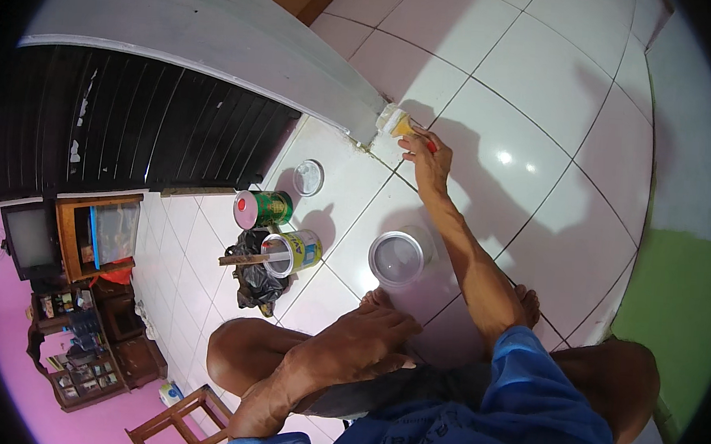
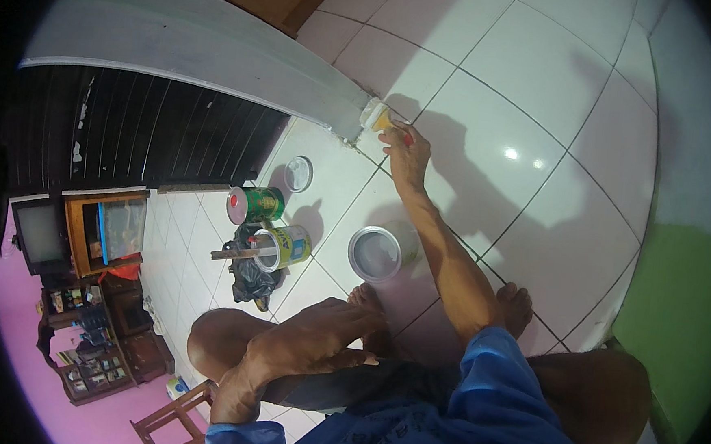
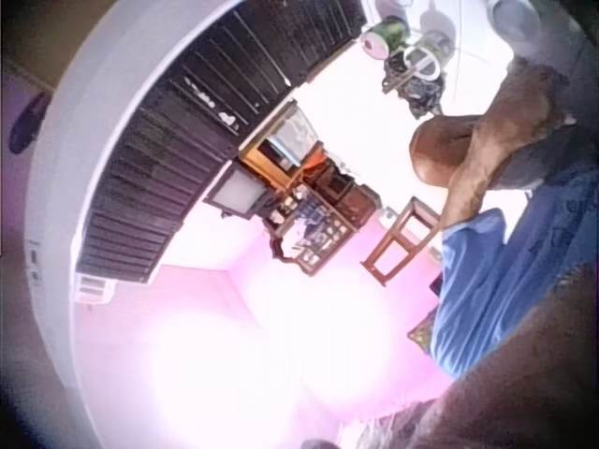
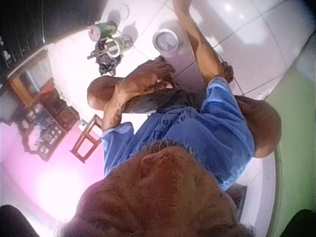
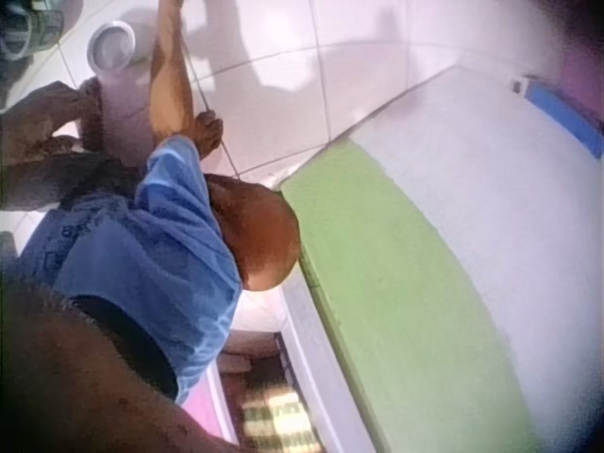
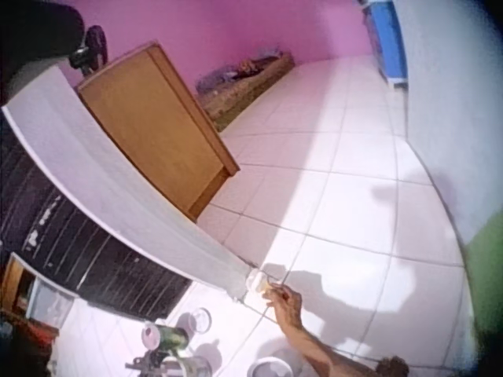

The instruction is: The person sits on the floor and opens a paint can, then uses a stick to stir the white paint. They pour liquid from a green can into the paint and continue mixing before applying the paint to a wall baseboard with a brush.

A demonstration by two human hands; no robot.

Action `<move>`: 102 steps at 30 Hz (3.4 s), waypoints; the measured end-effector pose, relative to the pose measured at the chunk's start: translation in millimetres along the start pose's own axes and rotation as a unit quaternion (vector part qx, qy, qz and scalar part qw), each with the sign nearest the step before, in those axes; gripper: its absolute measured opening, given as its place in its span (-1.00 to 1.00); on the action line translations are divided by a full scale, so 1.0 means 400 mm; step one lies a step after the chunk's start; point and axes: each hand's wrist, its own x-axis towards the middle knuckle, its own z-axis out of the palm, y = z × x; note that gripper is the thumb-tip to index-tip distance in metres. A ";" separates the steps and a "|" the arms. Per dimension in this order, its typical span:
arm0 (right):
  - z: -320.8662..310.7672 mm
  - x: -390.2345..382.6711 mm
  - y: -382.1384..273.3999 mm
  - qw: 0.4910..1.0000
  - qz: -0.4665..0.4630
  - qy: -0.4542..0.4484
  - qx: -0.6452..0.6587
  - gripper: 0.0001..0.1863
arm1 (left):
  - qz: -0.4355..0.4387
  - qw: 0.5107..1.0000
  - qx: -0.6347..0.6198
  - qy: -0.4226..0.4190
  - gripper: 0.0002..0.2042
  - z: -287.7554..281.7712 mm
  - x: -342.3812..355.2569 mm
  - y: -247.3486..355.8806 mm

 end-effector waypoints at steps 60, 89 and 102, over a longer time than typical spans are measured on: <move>0.026 0.021 -0.318 0.880 -0.260 -0.188 -0.349 -0.68 | 0.070 0.990 0.092 0.083 -0.51 0.056 0.019 -0.006; 0.089 0.045 -0.377 0.837 -0.372 -0.178 -0.361 -0.70 | 0.031 0.994 0.108 0.015 -0.43 0.033 0.020 0.024; 0.098 0.024 -0.395 0.809 -0.378 -0.211 -0.398 -0.72 | 0.039 0.994 0.102 0.022 -0.47 0.036 0.012 0.026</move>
